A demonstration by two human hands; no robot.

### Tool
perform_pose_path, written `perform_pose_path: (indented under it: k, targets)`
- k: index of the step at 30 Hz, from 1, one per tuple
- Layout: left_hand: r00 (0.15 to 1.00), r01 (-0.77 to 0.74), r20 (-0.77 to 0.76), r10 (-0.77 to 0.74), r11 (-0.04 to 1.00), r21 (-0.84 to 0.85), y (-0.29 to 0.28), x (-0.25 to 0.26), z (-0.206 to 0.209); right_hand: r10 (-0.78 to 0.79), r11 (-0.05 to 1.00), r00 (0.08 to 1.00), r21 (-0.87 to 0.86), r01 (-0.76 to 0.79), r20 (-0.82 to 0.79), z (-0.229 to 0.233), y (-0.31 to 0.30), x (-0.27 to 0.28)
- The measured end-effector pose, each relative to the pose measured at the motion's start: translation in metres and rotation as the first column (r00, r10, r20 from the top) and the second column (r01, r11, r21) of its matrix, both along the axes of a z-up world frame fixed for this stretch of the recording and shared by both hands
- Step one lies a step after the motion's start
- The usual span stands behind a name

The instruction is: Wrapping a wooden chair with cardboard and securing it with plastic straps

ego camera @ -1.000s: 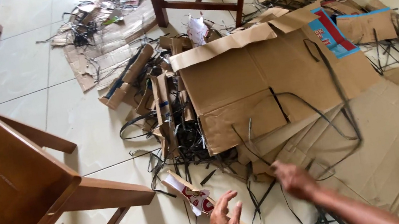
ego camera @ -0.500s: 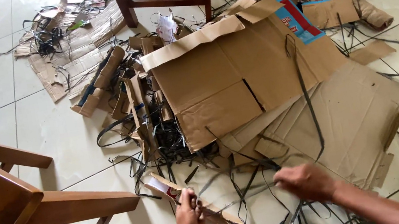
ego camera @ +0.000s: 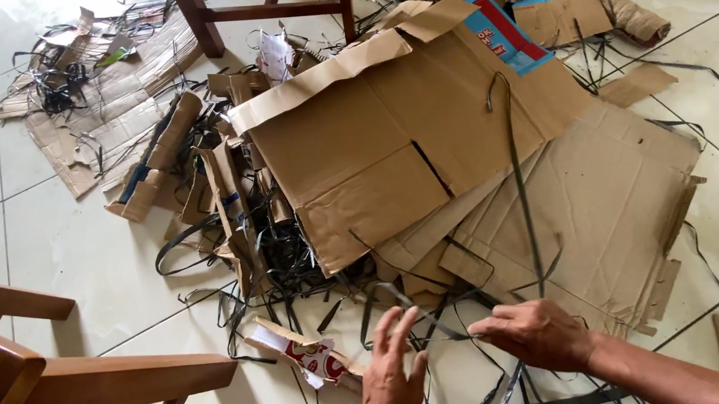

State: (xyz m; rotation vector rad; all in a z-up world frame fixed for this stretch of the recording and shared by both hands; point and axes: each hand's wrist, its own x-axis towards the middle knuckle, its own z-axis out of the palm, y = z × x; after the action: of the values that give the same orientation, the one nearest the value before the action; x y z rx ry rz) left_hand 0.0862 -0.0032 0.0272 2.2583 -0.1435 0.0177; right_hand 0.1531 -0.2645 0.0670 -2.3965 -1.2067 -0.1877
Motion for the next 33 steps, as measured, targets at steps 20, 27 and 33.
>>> perform_pose_path:
  k: [20,27,33]
  targets:
    - [0.994,-0.105,-0.073,0.086,0.456,-0.884,-0.023,0.024,0.031,-0.059,0.911,0.609,0.206,0.356,-0.791,0.031,0.040,-0.019]
    - [0.897,-0.418,-0.398,0.193,0.076,-0.905,0.015,0.047,0.039,-0.227,0.838,0.785,0.295,0.459,-0.577,0.043,-0.017,-0.015]
    - [0.819,-0.564,-0.531,0.217,0.139,-0.814,-0.005,0.062,0.048,-0.607,0.672,0.646,0.134,0.728,-0.463,0.053,-0.095,-0.040]
